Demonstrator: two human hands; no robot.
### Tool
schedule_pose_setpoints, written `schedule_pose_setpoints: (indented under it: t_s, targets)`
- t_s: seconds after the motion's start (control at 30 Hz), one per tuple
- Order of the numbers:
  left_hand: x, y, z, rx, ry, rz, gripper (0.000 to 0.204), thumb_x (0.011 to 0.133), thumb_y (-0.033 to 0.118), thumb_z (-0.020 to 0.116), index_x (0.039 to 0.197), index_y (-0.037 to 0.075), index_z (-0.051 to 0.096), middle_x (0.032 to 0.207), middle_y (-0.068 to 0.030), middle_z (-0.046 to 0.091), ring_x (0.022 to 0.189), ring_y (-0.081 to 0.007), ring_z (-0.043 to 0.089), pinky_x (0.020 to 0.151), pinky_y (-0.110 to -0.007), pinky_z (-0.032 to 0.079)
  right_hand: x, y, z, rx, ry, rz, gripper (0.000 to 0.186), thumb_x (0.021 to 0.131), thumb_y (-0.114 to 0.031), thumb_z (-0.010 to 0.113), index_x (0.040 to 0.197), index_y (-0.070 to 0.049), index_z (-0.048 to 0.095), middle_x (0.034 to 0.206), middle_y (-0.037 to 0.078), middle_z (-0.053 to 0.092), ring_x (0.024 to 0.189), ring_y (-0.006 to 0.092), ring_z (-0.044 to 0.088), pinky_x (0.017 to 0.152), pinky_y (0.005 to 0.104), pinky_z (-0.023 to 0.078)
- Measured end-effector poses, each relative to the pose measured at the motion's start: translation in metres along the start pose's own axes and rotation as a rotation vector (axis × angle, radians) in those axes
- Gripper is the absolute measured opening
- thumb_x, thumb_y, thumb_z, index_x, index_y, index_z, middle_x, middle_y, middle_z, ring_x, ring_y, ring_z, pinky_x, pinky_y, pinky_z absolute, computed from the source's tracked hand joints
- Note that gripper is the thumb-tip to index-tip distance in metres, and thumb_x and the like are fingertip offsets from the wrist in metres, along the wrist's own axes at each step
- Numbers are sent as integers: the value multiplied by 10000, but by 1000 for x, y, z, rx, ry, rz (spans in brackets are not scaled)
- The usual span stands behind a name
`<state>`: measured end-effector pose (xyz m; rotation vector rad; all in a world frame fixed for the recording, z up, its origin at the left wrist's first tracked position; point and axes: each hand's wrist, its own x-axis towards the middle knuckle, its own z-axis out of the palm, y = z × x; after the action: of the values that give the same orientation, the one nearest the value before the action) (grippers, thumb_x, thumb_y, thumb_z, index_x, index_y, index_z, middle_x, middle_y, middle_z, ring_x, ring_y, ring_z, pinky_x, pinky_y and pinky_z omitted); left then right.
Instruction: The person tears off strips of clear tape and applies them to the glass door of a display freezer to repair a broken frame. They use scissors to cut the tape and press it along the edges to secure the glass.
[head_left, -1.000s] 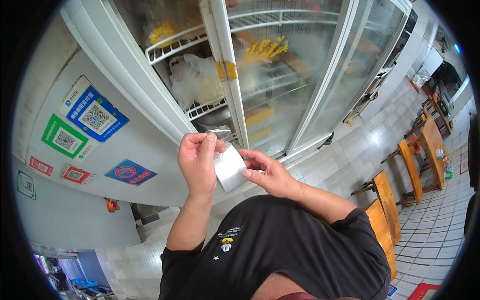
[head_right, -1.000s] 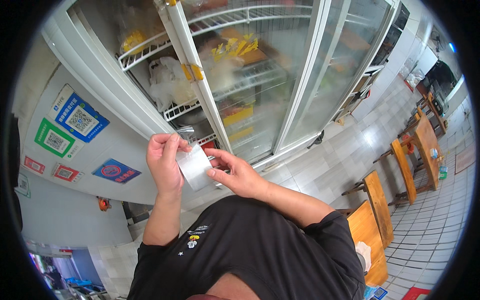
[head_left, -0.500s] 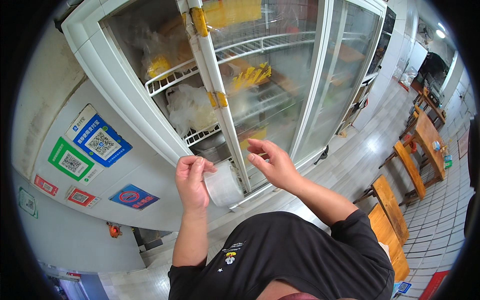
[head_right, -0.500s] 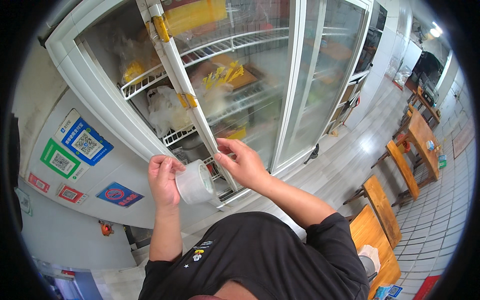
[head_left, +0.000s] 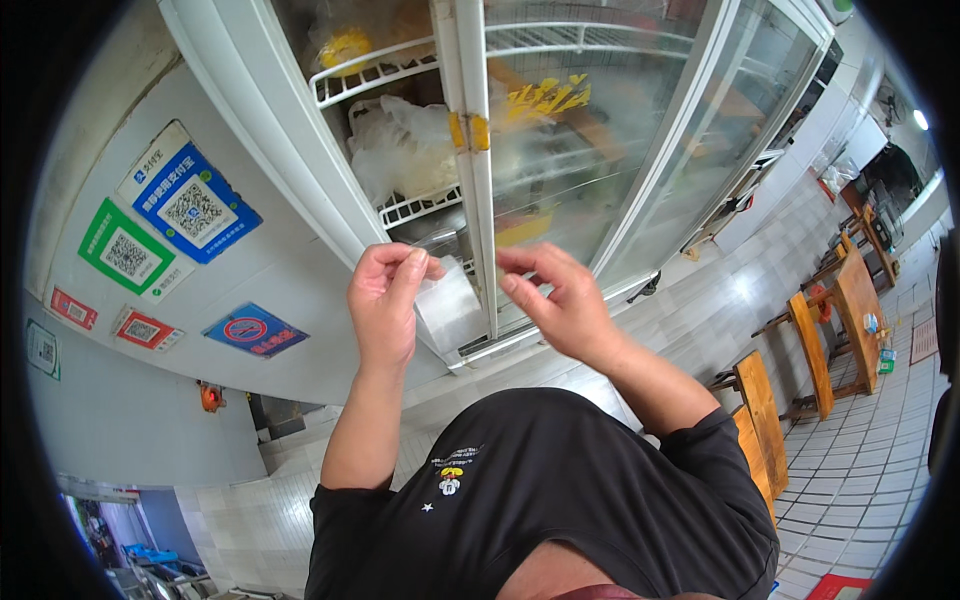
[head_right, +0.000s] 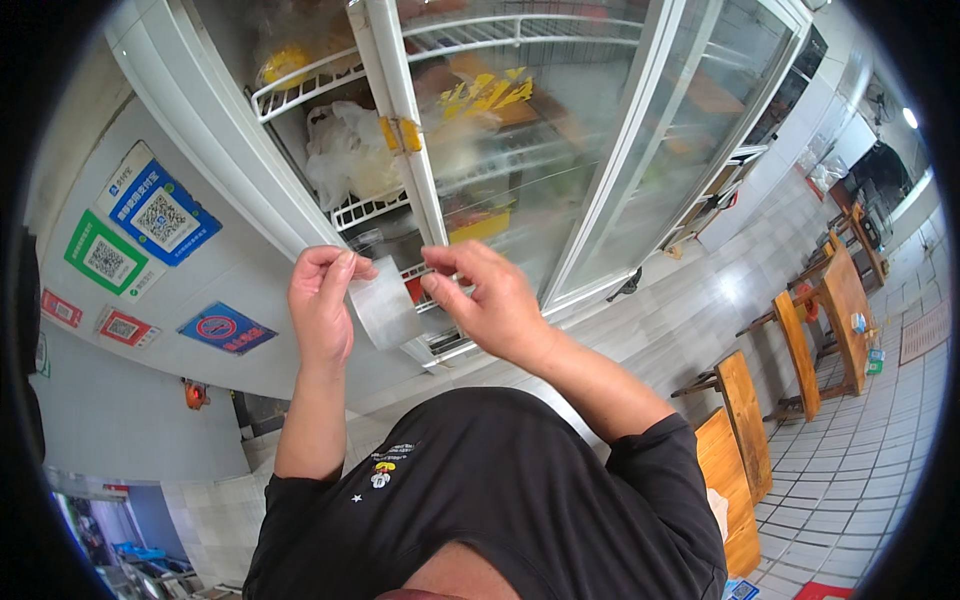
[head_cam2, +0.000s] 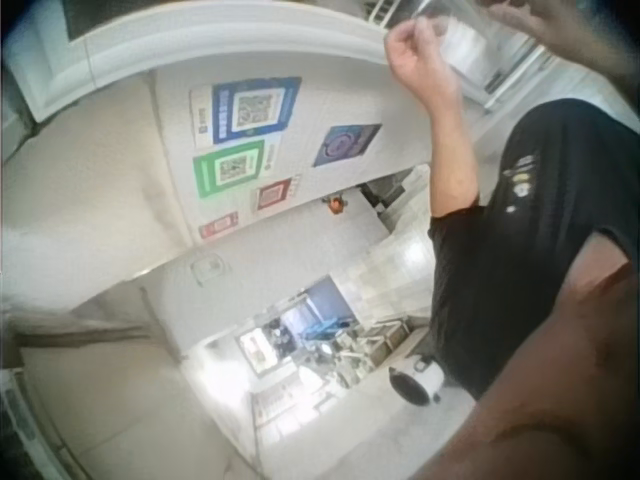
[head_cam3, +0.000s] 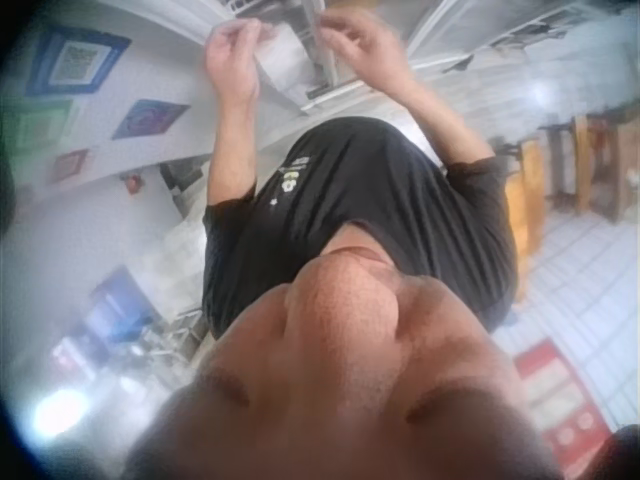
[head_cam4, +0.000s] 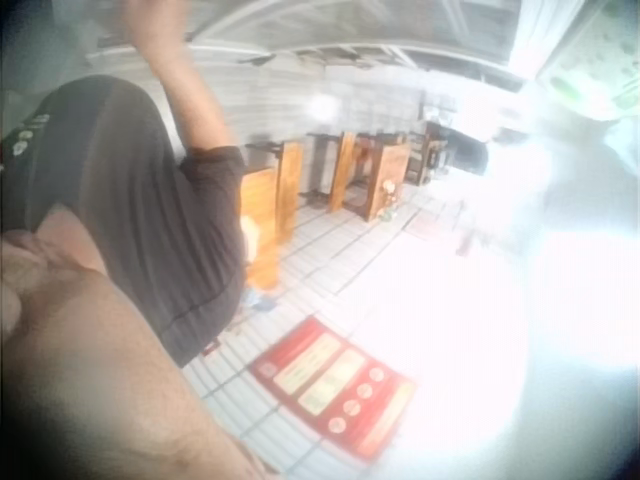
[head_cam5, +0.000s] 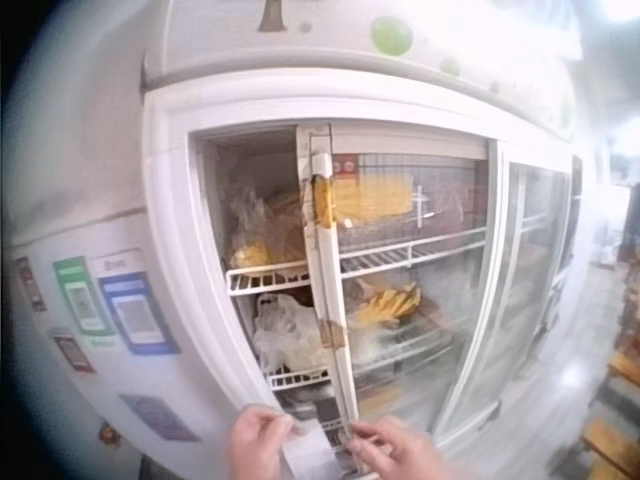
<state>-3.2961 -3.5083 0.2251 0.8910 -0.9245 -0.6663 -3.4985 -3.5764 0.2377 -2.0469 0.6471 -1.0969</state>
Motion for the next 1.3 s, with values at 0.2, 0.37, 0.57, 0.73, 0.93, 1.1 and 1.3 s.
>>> schedule_pose_setpoints:
  t_s: [0.2, 0.37, 0.57, 0.73, 0.93, 1.1, 1.3]
  targets:
    - [-1, -4, 3, -76, 11, -2, 96, 966, 84, 653, 1010, 22, 594, 888, -112, 698, 805, -188, 671, 812, -351, 550, 2, 9, 5, 135, -57, 194, 336, 945, -262, 698, 1192, -35, 678, 1027, 120, 682, 905, 236, 685, 758, 332, 545]
    - [-7, -4, -6, -41, 42, 64, 89, 968, 74, 636, 1013, 19, 582, 881, -118, 697, 802, -189, 671, 811, -343, 547, -2, 35, 15, -410, -59, -92, 262, 886, -229, 701, 1083, -57, 691, 1031, 83, 674, 952, 275, 656, 820, 385, 534]
    - [-25, -7, -32, 46, 106, 76, 71, 968, 53, 615, 1005, 12, 571, 856, -116, 682, 790, -182, 658, 801, -325, 526, 16, 104, 48, -832, -388, -794, 180, 908, -178, 606, 1051, -92, 674, 1098, 56, 666, 1183, 267, 582, 1073, 416, 422]
    - [-38, -15, -50, 73, 136, 17, 63, 975, 30, 591, 1028, 8, 563, 875, -122, 675, 797, -190, 652, 797, -327, 517, 2, 187, 133, -1274, -916, -662, 339, 948, -255, 532, 1189, -77, 692, 1273, 90, 643, 1282, 297, 532, 1184, 498, 264]
    - [-45, -24, -62, 129, 158, 1, 64, 976, 17, 566, 1037, 10, 550, 870, -125, 647, 794, -195, 631, 799, -340, 509, -6, 278, 191, -1512, -1073, -525, 273, 908, -253, 581, 1072, -162, 778, 1167, 25, 722, 1190, 232, 593, 1086, 402, 346]
    - [-32, -33, -65, 148, 122, -34, 50, 971, -16, 541, 1011, 13, 537, 862, -132, 640, 764, -189, 621, 799, -342, 519, -15, 296, 193, -1450, -1134, -522, 230, 890, -261, 595, 991, -194, 791, 1127, -7, 738, 1151, 187, 614, 1074, 376, 333]
    - [-17, -39, -48, 117, 122, -27, 44, 969, -7, 534, 1010, 8, 531, 863, -135, 640, 759, -190, 610, 803, -343, 520, -10, 303, 169, -1472, -1089, -453, 241, 903, -264, 573, 989, -197, 789, 1118, -26, 740, 1155, 163, 614, 1081, 371, 319]
